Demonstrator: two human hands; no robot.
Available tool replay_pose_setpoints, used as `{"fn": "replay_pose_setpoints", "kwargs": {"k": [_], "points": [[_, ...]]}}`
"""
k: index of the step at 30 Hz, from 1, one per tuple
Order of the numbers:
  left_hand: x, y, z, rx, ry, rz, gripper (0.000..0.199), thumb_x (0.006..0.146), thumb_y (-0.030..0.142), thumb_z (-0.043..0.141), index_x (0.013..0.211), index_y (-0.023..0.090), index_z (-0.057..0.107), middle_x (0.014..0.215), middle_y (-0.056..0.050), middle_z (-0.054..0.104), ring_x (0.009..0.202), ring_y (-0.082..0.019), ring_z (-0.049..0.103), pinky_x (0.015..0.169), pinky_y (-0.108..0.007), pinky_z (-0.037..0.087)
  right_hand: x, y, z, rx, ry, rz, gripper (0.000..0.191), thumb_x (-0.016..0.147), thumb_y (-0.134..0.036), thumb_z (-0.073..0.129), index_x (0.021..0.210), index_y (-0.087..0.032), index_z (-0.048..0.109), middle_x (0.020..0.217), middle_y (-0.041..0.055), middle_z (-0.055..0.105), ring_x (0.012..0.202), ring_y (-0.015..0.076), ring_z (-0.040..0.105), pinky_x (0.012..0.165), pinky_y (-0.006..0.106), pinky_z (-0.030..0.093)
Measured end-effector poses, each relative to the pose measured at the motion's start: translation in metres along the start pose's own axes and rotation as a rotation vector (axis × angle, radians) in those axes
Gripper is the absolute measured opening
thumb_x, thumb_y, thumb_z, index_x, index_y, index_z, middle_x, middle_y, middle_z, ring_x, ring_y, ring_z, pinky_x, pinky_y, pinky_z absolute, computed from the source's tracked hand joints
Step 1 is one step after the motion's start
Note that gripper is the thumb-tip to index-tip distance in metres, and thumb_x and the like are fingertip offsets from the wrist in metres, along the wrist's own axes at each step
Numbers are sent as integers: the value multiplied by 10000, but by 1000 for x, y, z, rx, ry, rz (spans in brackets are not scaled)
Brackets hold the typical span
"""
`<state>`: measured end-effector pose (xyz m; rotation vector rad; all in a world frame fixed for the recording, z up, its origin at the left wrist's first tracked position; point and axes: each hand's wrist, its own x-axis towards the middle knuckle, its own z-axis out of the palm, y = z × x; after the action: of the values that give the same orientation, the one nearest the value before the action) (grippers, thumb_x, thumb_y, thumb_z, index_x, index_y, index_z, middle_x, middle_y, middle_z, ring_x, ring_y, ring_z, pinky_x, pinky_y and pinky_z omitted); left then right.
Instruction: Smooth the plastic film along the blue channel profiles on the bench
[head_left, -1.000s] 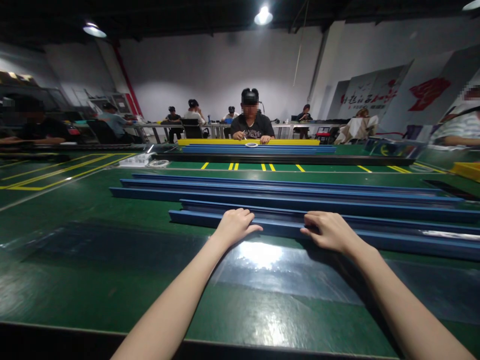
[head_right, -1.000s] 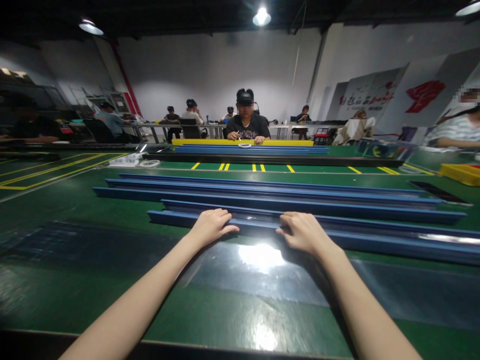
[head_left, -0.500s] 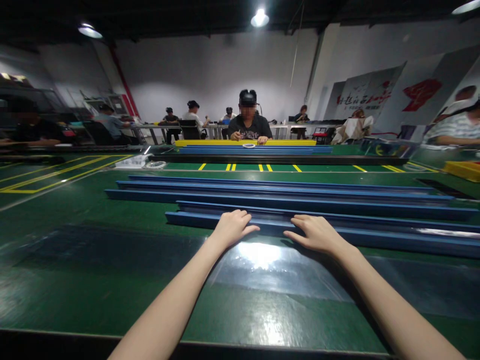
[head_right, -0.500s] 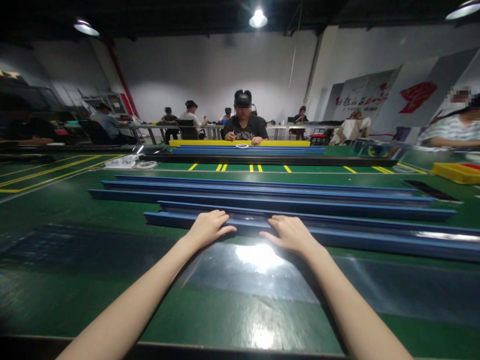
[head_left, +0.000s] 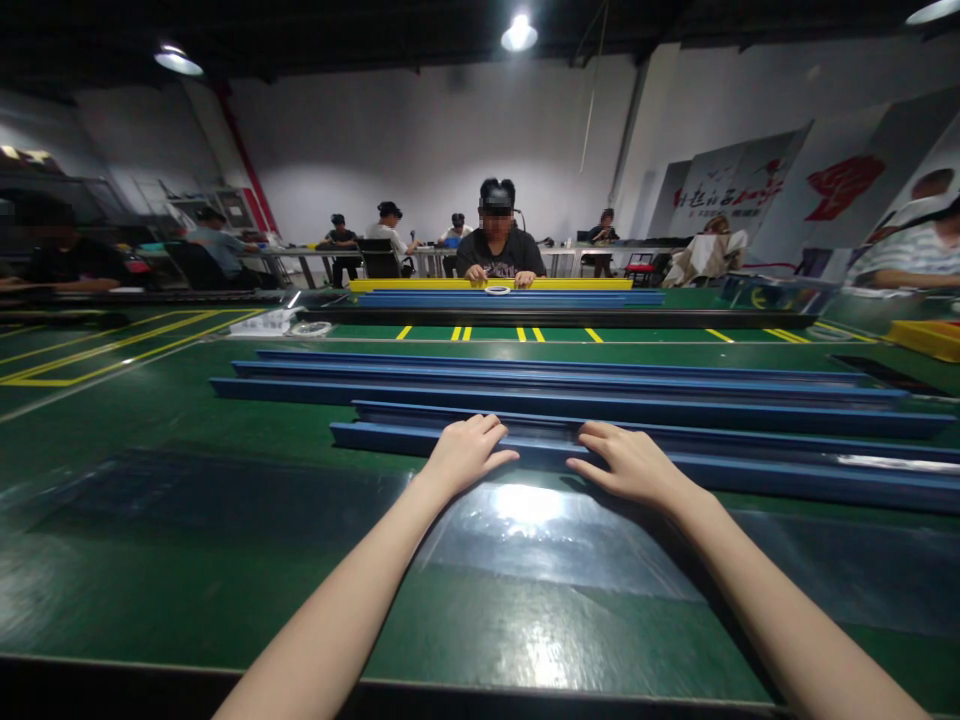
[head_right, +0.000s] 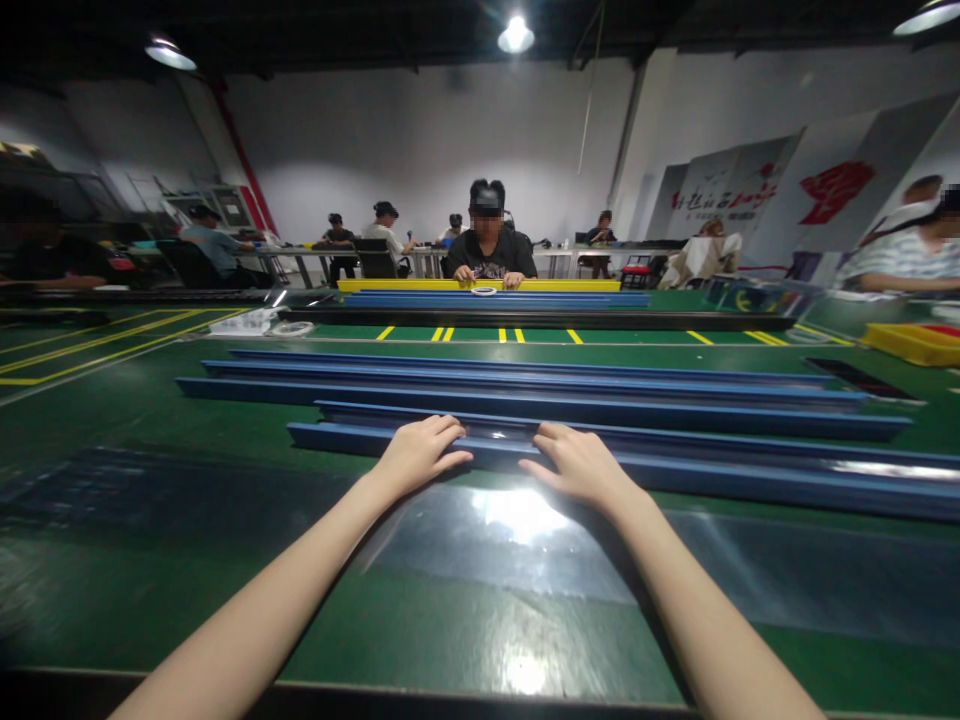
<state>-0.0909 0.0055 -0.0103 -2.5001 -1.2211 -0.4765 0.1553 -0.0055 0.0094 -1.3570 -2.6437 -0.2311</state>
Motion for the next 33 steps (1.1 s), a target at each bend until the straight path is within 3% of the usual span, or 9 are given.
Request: {"fn": "replay_pose_setpoints", "kwargs": {"k": [33], "points": [[0,1,0,-41,4,-79,399,798,537,389,905,185,544,924,-20,599,846,-154,546,698,-244,405,3,-5,-2,66,19,-22,435,842,-451,295,949,-162,603,986,95,596,914,188,533,755,290,408]]}}
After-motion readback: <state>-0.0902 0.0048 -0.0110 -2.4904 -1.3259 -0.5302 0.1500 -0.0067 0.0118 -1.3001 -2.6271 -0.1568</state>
